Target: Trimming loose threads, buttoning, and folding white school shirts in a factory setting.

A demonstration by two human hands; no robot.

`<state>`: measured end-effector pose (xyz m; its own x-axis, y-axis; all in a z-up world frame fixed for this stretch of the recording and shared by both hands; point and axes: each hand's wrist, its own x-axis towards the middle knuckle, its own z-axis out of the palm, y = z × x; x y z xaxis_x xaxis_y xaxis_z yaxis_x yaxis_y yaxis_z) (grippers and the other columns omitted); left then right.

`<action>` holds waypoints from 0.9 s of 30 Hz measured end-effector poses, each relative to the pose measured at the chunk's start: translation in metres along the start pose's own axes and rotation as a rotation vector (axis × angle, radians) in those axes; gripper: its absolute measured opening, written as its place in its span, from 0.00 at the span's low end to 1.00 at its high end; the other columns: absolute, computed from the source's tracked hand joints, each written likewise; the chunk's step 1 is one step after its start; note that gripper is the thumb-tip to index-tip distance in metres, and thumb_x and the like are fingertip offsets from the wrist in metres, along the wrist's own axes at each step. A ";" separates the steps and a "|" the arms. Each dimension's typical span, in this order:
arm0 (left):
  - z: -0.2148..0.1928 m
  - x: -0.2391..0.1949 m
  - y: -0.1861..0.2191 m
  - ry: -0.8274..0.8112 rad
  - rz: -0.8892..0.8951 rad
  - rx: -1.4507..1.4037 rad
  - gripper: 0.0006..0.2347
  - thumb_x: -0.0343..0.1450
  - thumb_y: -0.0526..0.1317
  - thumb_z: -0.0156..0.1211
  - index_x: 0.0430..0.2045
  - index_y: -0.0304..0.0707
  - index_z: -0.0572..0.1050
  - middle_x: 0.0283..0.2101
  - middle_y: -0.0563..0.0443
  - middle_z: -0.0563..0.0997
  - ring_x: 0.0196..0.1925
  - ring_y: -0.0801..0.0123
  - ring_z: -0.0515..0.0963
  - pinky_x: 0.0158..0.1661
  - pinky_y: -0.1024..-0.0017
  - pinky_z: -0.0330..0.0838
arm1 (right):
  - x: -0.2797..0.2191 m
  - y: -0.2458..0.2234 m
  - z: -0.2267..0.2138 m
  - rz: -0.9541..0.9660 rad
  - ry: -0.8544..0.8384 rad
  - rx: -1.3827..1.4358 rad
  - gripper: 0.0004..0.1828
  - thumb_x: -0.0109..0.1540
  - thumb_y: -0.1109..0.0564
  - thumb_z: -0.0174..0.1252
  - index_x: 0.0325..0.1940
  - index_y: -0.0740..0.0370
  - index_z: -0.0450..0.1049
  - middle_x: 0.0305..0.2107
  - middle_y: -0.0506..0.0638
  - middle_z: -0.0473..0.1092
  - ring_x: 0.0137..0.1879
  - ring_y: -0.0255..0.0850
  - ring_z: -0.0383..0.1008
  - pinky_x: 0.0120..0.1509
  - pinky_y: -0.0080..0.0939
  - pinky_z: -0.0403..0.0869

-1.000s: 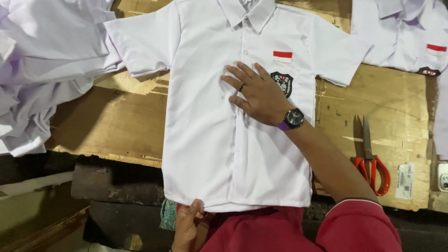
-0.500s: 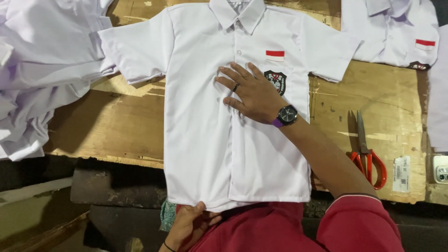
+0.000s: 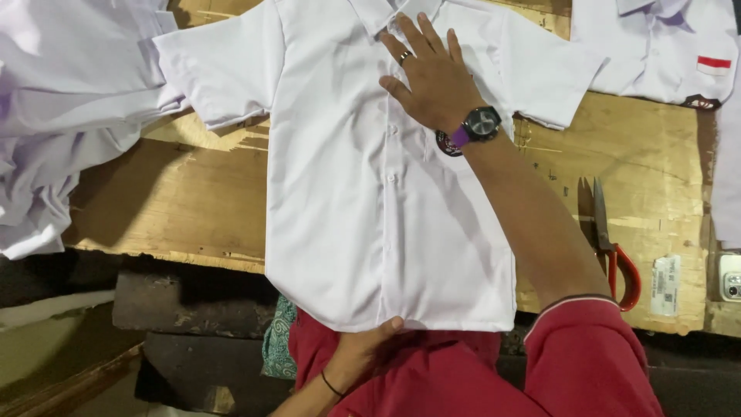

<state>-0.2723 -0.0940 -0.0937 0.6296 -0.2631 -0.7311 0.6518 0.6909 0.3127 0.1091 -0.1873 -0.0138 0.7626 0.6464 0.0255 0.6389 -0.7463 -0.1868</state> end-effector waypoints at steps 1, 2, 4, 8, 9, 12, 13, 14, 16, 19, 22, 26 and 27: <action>0.010 -0.002 0.004 0.041 0.090 -0.008 0.33 0.59 0.37 0.72 0.62 0.31 0.70 0.54 0.37 0.82 0.47 0.53 0.81 0.40 0.65 0.69 | 0.010 0.000 0.000 0.043 -0.047 0.011 0.35 0.73 0.36 0.36 0.81 0.55 0.51 0.77 0.56 0.40 0.81 0.57 0.33 0.77 0.75 0.42; 0.020 -0.003 0.009 0.078 0.177 -0.015 0.34 0.58 0.33 0.73 0.63 0.29 0.69 0.64 0.38 0.78 0.63 0.51 0.78 0.64 0.55 0.72 | 0.018 0.001 -0.001 0.090 -0.095 0.022 0.36 0.72 0.35 0.35 0.81 0.52 0.50 0.78 0.53 0.38 0.81 0.56 0.31 0.77 0.76 0.40; 0.011 -0.003 0.007 0.151 0.250 0.184 0.36 0.57 0.37 0.75 0.64 0.34 0.68 0.67 0.44 0.76 0.67 0.57 0.75 0.68 0.61 0.64 | 0.023 0.001 0.004 0.110 -0.090 0.042 0.37 0.72 0.34 0.32 0.81 0.51 0.49 0.78 0.50 0.37 0.81 0.54 0.31 0.76 0.78 0.40; 0.017 -0.007 0.016 0.148 0.319 0.331 0.38 0.59 0.40 0.75 0.67 0.39 0.66 0.70 0.49 0.73 0.71 0.64 0.71 0.72 0.67 0.55 | 0.029 0.005 0.006 0.119 -0.089 0.056 0.39 0.70 0.30 0.26 0.81 0.47 0.46 0.78 0.47 0.38 0.82 0.50 0.32 0.76 0.77 0.38; 0.020 -0.007 0.016 0.148 0.318 0.329 0.38 0.59 0.40 0.75 0.67 0.39 0.66 0.70 0.49 0.73 0.71 0.64 0.71 0.72 0.67 0.55 | 0.032 0.008 0.005 0.119 -0.091 0.055 0.39 0.70 0.30 0.26 0.81 0.47 0.46 0.78 0.47 0.38 0.82 0.50 0.32 0.76 0.77 0.38; 0.030 -0.010 0.023 0.288 0.188 0.376 0.38 0.58 0.44 0.75 0.67 0.38 0.67 0.71 0.51 0.73 0.72 0.68 0.71 0.73 0.71 0.55 | 0.040 0.016 0.004 0.114 -0.084 0.024 0.41 0.69 0.28 0.24 0.82 0.47 0.46 0.78 0.48 0.39 0.82 0.50 0.33 0.76 0.76 0.40; 0.036 -0.012 0.027 0.261 0.215 0.366 0.36 0.59 0.43 0.75 0.65 0.37 0.69 0.69 0.51 0.75 0.71 0.67 0.72 0.73 0.71 0.55 | 0.041 0.017 0.004 0.119 -0.088 0.028 0.40 0.69 0.29 0.25 0.82 0.46 0.45 0.78 0.47 0.39 0.82 0.49 0.32 0.76 0.75 0.39; 0.042 -0.016 0.030 0.235 0.240 0.355 0.34 0.59 0.42 0.75 0.64 0.36 0.71 0.68 0.50 0.77 0.71 0.66 0.73 0.72 0.71 0.55 | 0.042 0.017 0.004 0.125 -0.094 0.032 0.39 0.70 0.30 0.26 0.82 0.45 0.45 0.79 0.47 0.38 0.82 0.48 0.32 0.77 0.74 0.38; 0.061 -0.028 0.051 0.390 -0.020 0.477 0.37 0.57 0.49 0.75 0.64 0.42 0.73 0.67 0.54 0.78 0.70 0.72 0.73 0.71 0.76 0.57 | 0.045 0.017 0.002 0.132 -0.110 0.027 0.38 0.70 0.30 0.26 0.82 0.45 0.44 0.79 0.46 0.38 0.82 0.48 0.31 0.77 0.73 0.38; 0.086 -0.038 0.072 0.547 -0.329 0.643 0.33 0.55 0.58 0.73 0.55 0.46 0.82 0.55 0.57 0.84 0.59 0.78 0.78 0.61 0.80 0.64 | 0.049 0.021 0.002 0.134 -0.110 0.017 0.38 0.70 0.31 0.27 0.82 0.45 0.44 0.79 0.46 0.38 0.82 0.47 0.31 0.77 0.73 0.38; 0.092 -0.040 0.073 0.466 -0.265 0.540 0.20 0.61 0.54 0.69 0.31 0.34 0.88 0.34 0.46 0.88 0.37 0.70 0.82 0.45 0.78 0.74 | 0.055 0.023 -0.002 0.130 -0.086 0.014 0.38 0.70 0.31 0.28 0.81 0.45 0.45 0.79 0.46 0.39 0.83 0.47 0.32 0.77 0.73 0.38; 0.083 -0.031 0.073 0.295 -0.218 0.549 0.23 0.70 0.54 0.60 0.15 0.31 0.85 0.25 0.46 0.88 0.30 0.68 0.85 0.42 0.80 0.77 | 0.060 0.028 0.000 0.140 -0.083 0.025 0.39 0.69 0.29 0.28 0.81 0.43 0.47 0.79 0.44 0.40 0.83 0.46 0.33 0.77 0.72 0.39; 0.071 -0.023 0.063 0.295 -0.210 0.549 0.23 0.70 0.54 0.60 0.15 0.31 0.85 0.25 0.46 0.88 0.30 0.68 0.85 0.42 0.80 0.77 | 0.060 0.029 -0.002 0.136 -0.077 0.023 0.39 0.69 0.29 0.28 0.81 0.43 0.47 0.79 0.44 0.40 0.83 0.46 0.33 0.77 0.72 0.39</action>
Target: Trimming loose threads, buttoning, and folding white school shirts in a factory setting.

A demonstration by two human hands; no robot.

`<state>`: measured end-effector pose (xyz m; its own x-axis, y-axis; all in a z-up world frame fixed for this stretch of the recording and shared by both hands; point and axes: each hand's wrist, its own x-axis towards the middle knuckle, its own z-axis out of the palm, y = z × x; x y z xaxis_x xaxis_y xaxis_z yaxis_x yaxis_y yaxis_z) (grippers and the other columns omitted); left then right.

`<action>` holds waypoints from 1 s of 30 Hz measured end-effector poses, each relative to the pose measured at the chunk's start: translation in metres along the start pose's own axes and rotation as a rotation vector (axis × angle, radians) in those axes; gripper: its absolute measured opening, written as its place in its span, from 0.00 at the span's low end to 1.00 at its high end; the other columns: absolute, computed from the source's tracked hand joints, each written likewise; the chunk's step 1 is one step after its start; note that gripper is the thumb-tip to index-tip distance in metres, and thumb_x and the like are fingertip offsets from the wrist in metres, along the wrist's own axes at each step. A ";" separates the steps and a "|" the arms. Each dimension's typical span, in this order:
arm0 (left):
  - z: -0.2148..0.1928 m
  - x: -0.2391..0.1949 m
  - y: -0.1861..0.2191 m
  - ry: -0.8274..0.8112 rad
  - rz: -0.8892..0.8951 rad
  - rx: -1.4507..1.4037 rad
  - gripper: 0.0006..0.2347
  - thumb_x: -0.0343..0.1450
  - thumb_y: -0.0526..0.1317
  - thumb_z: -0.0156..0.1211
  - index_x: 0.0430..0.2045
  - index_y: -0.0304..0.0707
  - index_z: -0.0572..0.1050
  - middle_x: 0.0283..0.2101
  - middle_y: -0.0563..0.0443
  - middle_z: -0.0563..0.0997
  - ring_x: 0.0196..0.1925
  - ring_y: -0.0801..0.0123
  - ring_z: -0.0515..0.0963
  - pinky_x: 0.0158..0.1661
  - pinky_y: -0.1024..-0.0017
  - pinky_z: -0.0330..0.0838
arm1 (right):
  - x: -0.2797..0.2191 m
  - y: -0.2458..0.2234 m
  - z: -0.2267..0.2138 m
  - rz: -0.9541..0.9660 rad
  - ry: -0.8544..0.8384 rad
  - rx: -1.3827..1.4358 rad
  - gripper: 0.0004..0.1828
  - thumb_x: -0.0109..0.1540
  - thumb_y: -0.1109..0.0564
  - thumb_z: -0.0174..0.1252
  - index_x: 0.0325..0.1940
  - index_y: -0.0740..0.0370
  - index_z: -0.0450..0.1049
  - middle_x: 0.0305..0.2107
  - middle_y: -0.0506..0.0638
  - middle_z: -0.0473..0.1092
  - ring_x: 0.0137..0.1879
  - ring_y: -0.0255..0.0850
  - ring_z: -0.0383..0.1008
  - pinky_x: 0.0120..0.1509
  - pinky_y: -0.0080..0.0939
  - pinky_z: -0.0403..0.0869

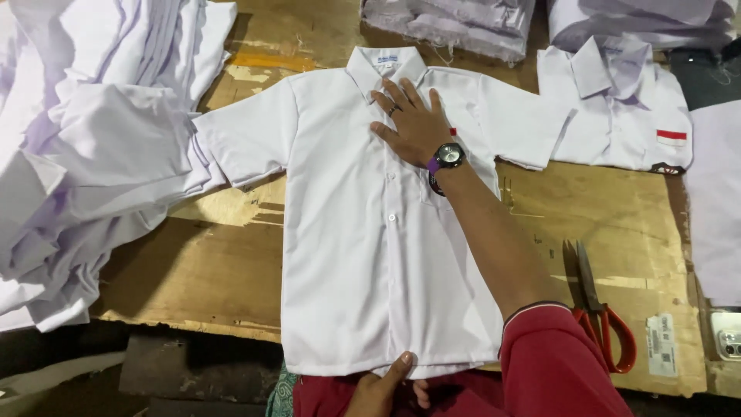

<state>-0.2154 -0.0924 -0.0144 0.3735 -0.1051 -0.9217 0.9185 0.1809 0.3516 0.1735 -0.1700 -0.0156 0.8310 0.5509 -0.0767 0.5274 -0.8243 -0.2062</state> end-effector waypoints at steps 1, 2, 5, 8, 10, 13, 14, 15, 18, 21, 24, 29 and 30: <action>-0.003 0.013 -0.012 -0.178 0.020 -0.175 0.20 0.74 0.48 0.57 0.23 0.23 0.82 0.27 0.39 0.85 0.31 0.60 0.84 0.42 0.73 0.78 | 0.000 0.000 -0.001 0.012 -0.019 0.026 0.38 0.69 0.31 0.30 0.82 0.44 0.43 0.79 0.45 0.36 0.83 0.47 0.31 0.78 0.73 0.38; -0.006 0.025 -0.023 -0.357 0.042 -0.349 0.18 0.78 0.42 0.54 0.32 0.16 0.79 0.29 0.32 0.81 0.33 0.52 0.82 0.42 0.67 0.79 | -0.001 0.000 -0.003 0.024 -0.038 0.053 0.38 0.70 0.33 0.33 0.82 0.45 0.39 0.80 0.45 0.33 0.84 0.48 0.29 0.78 0.74 0.36; -0.054 0.060 -0.032 -0.847 0.310 0.615 0.13 0.75 0.37 0.55 0.55 0.44 0.76 0.59 0.61 0.78 0.62 0.80 0.76 0.69 0.82 0.62 | -0.026 -0.002 -0.006 0.012 -0.004 0.076 0.38 0.71 0.42 0.41 0.82 0.50 0.37 0.79 0.48 0.35 0.84 0.50 0.29 0.78 0.74 0.35; -0.055 -0.039 0.060 -0.625 -0.067 0.616 0.05 0.74 0.37 0.61 0.36 0.49 0.84 0.38 0.70 0.81 0.46 0.91 0.78 0.58 0.88 0.66 | -0.074 0.001 0.001 -0.107 0.088 0.094 0.35 0.71 0.42 0.40 0.79 0.58 0.49 0.78 0.54 0.43 0.83 0.53 0.36 0.77 0.77 0.39; -0.060 -0.053 0.076 -0.548 0.446 0.703 0.07 0.74 0.41 0.60 0.40 0.45 0.83 0.41 0.63 0.85 0.45 0.85 0.81 0.54 0.83 0.71 | -0.120 -0.018 -0.004 -0.132 0.051 0.086 0.34 0.71 0.42 0.39 0.79 0.59 0.50 0.77 0.55 0.45 0.82 0.53 0.37 0.77 0.73 0.39; -0.055 -0.050 0.092 -0.155 1.135 0.867 0.12 0.74 0.43 0.58 0.49 0.42 0.78 0.43 0.53 0.87 0.45 0.70 0.84 0.49 0.70 0.76 | -0.199 -0.044 0.003 -0.177 -0.011 0.081 0.33 0.71 0.41 0.40 0.76 0.59 0.54 0.76 0.57 0.48 0.81 0.54 0.40 0.78 0.69 0.41; -0.051 -0.042 0.097 0.151 1.322 0.960 0.15 0.74 0.42 0.58 0.54 0.42 0.74 0.43 0.49 0.85 0.46 0.61 0.84 0.48 0.63 0.76 | -0.224 -0.052 0.007 -0.209 -0.023 0.071 0.32 0.70 0.41 0.42 0.74 0.59 0.58 0.75 0.58 0.50 0.81 0.56 0.42 0.78 0.69 0.43; -0.047 -0.032 0.095 0.139 1.310 0.959 0.15 0.74 0.42 0.58 0.54 0.42 0.74 0.43 0.49 0.85 0.46 0.61 0.84 0.48 0.63 0.76 | -0.245 -0.058 0.012 -0.201 -0.035 0.077 0.32 0.70 0.41 0.42 0.74 0.59 0.58 0.75 0.58 0.50 0.81 0.56 0.42 0.78 0.69 0.43; -0.036 -0.003 0.079 0.272 1.161 1.087 0.17 0.73 0.41 0.54 0.57 0.42 0.72 0.43 0.48 0.82 0.43 0.51 0.79 0.43 0.55 0.73 | -0.301 -0.076 0.034 -0.148 0.012 0.167 0.28 0.69 0.43 0.48 0.71 0.55 0.65 0.73 0.52 0.57 0.79 0.53 0.50 0.77 0.64 0.48; -0.029 0.012 0.066 0.362 1.297 1.156 0.17 0.74 0.41 0.55 0.57 0.37 0.71 0.49 0.42 0.79 0.42 0.45 0.75 0.42 0.53 0.72 | -0.325 -0.088 0.055 -0.087 0.016 0.269 0.35 0.64 0.40 0.58 0.71 0.57 0.64 0.74 0.53 0.55 0.80 0.52 0.46 0.80 0.64 0.42; -0.031 0.014 0.059 0.425 1.424 1.098 0.17 0.73 0.37 0.57 0.57 0.32 0.72 0.49 0.41 0.77 0.41 0.48 0.73 0.42 0.55 0.70 | -0.330 -0.096 0.066 -0.114 0.151 0.160 0.41 0.61 0.38 0.60 0.73 0.59 0.60 0.75 0.56 0.51 0.81 0.56 0.46 0.81 0.69 0.42; -0.038 0.018 0.056 0.301 1.336 0.987 0.17 0.75 0.36 0.53 0.59 0.32 0.70 0.52 0.39 0.75 0.49 0.48 0.73 0.53 0.53 0.69 | -0.330 -0.091 0.066 -0.142 0.107 0.058 0.53 0.54 0.34 0.68 0.78 0.50 0.54 0.76 0.55 0.47 0.81 0.57 0.45 0.78 0.72 0.43; -0.038 0.015 0.056 0.303 1.336 0.980 0.17 0.75 0.36 0.53 0.59 0.32 0.70 0.52 0.39 0.75 0.49 0.48 0.73 0.53 0.53 0.69 | -0.332 -0.092 0.064 -0.146 0.103 0.054 0.53 0.54 0.34 0.68 0.78 0.50 0.54 0.76 0.55 0.47 0.81 0.57 0.45 0.78 0.72 0.43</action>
<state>-0.1633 -0.0467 -0.0146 0.9729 -0.1914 0.1300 -0.2259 -0.6640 0.7128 -0.1626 -0.2689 -0.0339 0.7617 0.6454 0.0575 0.6355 -0.7269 -0.2603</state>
